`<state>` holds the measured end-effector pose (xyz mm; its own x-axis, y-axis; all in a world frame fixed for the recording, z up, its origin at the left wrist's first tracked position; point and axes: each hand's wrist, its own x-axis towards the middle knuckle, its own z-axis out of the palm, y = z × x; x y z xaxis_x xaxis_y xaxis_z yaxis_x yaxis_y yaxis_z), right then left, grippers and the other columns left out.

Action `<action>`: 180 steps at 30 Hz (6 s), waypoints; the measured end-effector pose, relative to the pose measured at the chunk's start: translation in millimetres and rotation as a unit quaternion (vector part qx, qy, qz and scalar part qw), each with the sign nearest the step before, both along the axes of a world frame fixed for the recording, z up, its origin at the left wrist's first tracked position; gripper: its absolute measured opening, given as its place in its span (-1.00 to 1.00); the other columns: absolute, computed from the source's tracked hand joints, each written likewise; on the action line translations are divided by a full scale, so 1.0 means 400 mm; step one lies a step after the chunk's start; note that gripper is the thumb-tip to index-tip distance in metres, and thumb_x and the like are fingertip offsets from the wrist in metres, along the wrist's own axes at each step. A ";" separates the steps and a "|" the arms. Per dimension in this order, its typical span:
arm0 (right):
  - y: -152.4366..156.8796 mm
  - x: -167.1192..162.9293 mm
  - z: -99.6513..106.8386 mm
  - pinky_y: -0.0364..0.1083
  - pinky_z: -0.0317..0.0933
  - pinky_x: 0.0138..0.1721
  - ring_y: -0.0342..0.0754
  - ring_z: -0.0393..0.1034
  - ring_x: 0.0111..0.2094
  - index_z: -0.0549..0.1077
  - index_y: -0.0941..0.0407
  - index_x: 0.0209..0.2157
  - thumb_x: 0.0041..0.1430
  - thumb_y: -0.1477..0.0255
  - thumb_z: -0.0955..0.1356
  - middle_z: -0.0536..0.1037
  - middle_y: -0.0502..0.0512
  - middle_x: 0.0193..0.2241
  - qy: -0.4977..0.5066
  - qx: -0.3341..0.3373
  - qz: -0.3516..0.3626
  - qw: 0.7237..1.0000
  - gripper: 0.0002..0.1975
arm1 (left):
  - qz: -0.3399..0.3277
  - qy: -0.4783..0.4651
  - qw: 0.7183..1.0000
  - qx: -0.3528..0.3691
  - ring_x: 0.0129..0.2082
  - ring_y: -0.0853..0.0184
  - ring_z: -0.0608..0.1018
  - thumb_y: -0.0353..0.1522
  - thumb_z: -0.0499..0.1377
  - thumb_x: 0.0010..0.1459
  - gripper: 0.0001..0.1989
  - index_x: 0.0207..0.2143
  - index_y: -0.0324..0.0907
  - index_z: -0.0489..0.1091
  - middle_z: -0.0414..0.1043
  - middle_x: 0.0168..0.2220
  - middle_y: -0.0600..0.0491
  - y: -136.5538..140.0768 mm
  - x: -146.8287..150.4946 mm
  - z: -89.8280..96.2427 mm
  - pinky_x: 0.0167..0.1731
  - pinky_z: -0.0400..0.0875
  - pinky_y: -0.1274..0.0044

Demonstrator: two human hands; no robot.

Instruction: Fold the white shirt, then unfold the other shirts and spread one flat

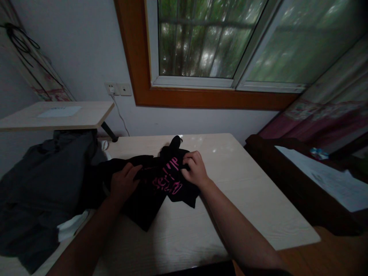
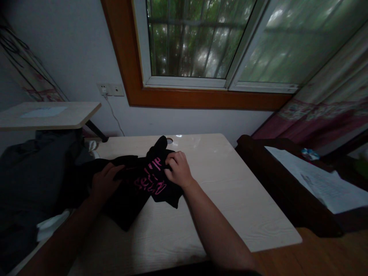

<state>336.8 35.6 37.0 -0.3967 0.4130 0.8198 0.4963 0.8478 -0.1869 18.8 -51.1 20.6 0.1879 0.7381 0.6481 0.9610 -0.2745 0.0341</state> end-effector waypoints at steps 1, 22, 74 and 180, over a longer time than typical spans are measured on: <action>0.001 0.000 0.000 0.09 0.22 -0.18 0.08 0.30 -0.19 0.29 0.04 -0.28 -0.04 0.62 0.34 0.41 0.11 -0.24 -0.001 -0.002 0.000 1.000 -0.72 | -0.001 -0.003 1.000 0.001 -0.36 0.30 0.56 -0.42 0.21 0.08 -0.65 -0.05 -0.07 0.49 0.46 -0.24 0.01 0.000 0.001 0.002 -0.43 0.42 0.54; 0.012 0.000 -0.003 0.14 0.28 -0.11 0.12 0.31 -0.11 0.32 0.03 -0.30 -0.02 0.59 0.35 0.41 0.15 -0.19 0.032 -0.075 -0.044 0.996 -0.76 | -0.038 -0.042 0.996 0.074 -0.09 0.18 0.50 -0.39 0.15 0.28 -0.76 -0.02 -0.07 0.48 0.52 -0.17 -0.03 0.006 0.017 0.066 0.01 0.39 0.25; 0.060 0.001 -0.043 0.15 0.30 0.02 0.13 0.35 -0.05 0.46 0.08 -0.06 0.28 0.45 0.33 0.52 0.19 -0.12 -0.081 -0.199 -0.062 0.975 -0.79 | -0.018 -0.060 0.997 0.036 -0.15 0.20 0.48 -0.48 0.07 0.23 -0.72 -0.06 -0.14 0.46 0.46 -0.20 -0.05 0.033 0.005 0.040 0.02 0.37 0.29; -0.013 -0.017 0.027 0.02 0.39 -0.01 0.01 0.47 -0.04 0.50 0.01 -0.03 0.34 0.31 0.29 0.56 0.13 -0.10 -0.013 -0.199 0.050 0.979 -0.76 | -0.037 -0.281 0.959 -0.026 -0.12 0.20 0.58 -0.34 0.01 0.27 -0.71 -0.01 -0.12 0.40 0.54 -0.12 -0.03 0.006 0.025 0.045 -0.11 0.51 0.35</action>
